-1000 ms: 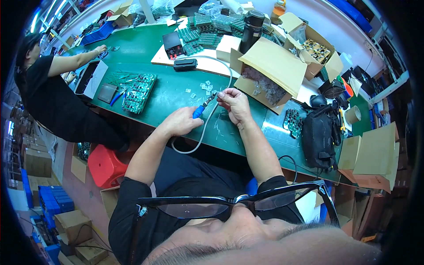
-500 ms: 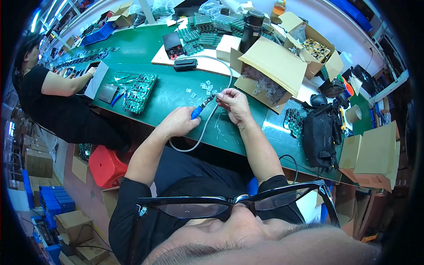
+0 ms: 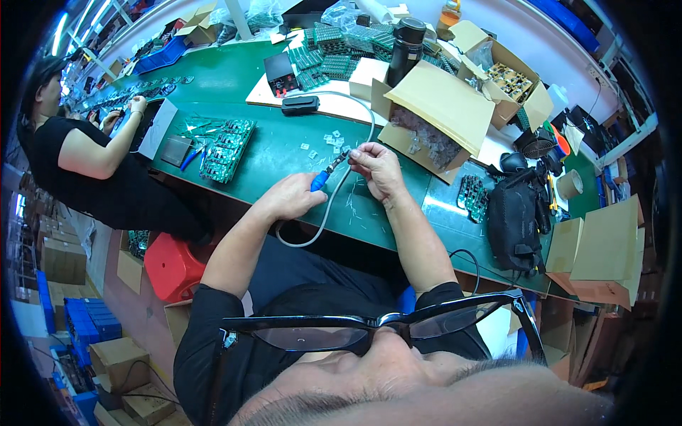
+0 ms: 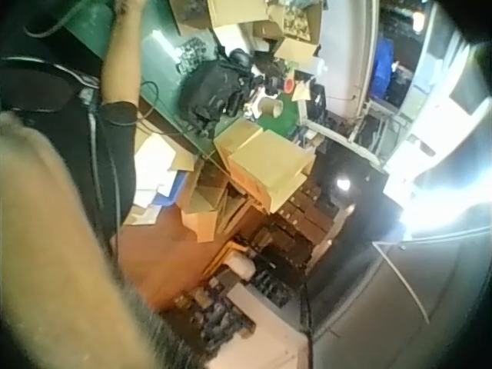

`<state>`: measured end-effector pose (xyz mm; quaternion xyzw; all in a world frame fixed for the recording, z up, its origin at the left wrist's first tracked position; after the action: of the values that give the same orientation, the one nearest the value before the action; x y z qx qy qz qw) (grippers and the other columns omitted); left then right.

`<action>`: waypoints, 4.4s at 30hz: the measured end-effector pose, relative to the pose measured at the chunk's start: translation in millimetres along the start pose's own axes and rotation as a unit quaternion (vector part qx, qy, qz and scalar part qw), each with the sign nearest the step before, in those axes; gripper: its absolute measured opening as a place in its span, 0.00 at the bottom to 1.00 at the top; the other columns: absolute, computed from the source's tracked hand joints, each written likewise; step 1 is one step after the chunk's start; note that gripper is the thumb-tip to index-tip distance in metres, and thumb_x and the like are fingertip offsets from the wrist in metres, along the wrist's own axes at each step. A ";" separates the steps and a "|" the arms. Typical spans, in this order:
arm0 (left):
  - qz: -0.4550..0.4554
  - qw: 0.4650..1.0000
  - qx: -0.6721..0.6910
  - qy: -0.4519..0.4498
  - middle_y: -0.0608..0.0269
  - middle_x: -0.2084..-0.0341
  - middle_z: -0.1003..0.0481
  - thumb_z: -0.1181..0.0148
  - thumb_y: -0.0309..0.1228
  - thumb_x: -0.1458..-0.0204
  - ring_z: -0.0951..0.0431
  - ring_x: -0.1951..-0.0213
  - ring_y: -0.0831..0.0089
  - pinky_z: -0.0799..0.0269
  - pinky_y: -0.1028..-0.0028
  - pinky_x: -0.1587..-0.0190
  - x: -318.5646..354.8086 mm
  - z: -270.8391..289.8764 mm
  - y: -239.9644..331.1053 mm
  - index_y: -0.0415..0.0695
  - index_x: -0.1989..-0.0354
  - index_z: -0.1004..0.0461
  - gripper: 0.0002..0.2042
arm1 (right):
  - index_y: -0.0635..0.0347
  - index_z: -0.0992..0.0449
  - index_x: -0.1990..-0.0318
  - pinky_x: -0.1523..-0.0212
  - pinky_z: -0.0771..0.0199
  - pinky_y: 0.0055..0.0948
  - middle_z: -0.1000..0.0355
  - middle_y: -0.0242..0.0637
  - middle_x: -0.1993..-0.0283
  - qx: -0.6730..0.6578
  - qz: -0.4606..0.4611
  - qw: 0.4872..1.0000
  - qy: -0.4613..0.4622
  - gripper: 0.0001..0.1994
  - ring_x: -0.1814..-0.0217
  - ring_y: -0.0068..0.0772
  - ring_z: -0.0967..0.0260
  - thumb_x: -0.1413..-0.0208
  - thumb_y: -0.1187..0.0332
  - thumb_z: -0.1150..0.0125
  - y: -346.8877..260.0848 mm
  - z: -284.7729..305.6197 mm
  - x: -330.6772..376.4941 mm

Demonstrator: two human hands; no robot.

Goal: The person repeatedly retrieves electronic components from a cardboard box and trims them using wire cutters.

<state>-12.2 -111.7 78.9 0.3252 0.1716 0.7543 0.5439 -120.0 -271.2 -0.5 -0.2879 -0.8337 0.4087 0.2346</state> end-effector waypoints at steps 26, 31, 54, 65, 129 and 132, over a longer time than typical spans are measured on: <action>-0.091 0.624 0.762 -0.148 0.50 0.52 0.23 0.42 0.41 0.41 0.21 0.51 0.55 0.28 0.52 0.37 -33.7 -40.4 -100.4 0.28 0.29 0.37 0.35 | 0.68 0.22 0.45 0.48 0.17 0.28 0.19 0.41 0.51 0.056 0.001 0.998 0.000 0.16 0.51 0.32 0.18 0.40 0.78 0.29 22.8 12.1 -16.1; -0.108 0.625 0.756 -0.165 0.49 0.51 0.24 0.43 0.41 0.41 0.22 0.50 0.54 0.28 0.53 0.37 -36.2 -37.1 -90.3 0.27 0.27 0.41 0.38 | 0.68 0.22 0.41 0.45 0.19 0.30 0.20 0.42 0.49 0.120 0.109 0.987 0.001 0.20 0.46 0.34 0.19 0.40 0.76 0.31 -4.4 -0.5 -4.2; -0.098 0.593 0.768 -0.221 0.48 0.50 0.23 0.42 0.36 0.44 0.21 0.49 0.54 0.32 0.54 0.34 -32.1 -41.6 -88.9 0.27 0.27 0.40 0.37 | 0.60 0.15 0.55 0.46 0.21 0.50 0.19 0.54 0.54 0.652 0.210 0.671 0.284 0.10 0.49 0.61 0.21 0.41 0.69 0.37 -98.6 73.7 2.0; -0.098 0.611 0.760 -0.201 0.49 0.49 0.23 0.40 0.37 0.44 0.22 0.47 0.54 0.32 0.52 0.33 -27.4 -40.0 -85.1 0.28 0.27 0.41 0.38 | 0.64 0.18 0.55 0.55 0.16 0.28 0.19 0.38 0.60 0.184 0.118 0.975 0.040 0.06 0.60 0.28 0.20 0.38 0.77 0.32 -52.0 48.5 -18.6; 0.000 0.998 0.049 0.040 0.39 0.73 0.23 0.36 0.43 0.48 0.21 0.64 0.41 0.26 0.52 0.56 -9.0 -3.8 -5.7 0.34 0.58 0.24 0.21 | 0.63 0.17 0.56 0.47 0.15 0.30 0.18 0.37 0.58 -0.065 -0.028 0.994 -0.087 0.08 0.55 0.31 0.18 0.42 0.81 0.29 -15.3 0.5 0.2; -0.012 0.998 0.039 0.042 0.39 0.72 0.23 0.36 0.43 0.48 0.21 0.64 0.41 0.27 0.52 0.55 -8.0 -3.7 -0.5 0.35 0.58 0.24 0.21 | 0.62 0.18 0.55 0.49 0.16 0.31 0.18 0.36 0.57 -0.047 -0.022 0.996 -0.079 0.10 0.55 0.31 0.18 0.43 0.80 0.28 -15.7 0.5 0.6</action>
<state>-12.7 -118.7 73.5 0.3119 0.2276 0.7537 0.5318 -125.2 -278.8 12.1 -0.2475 -0.8738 0.3855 0.1631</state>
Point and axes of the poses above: each hand's wrist, its own x-axis away from the middle knuckle, its own z-axis out of the back of the hand, y = z × x, the point moved 9 cm from there along -x, towards the middle knuckle
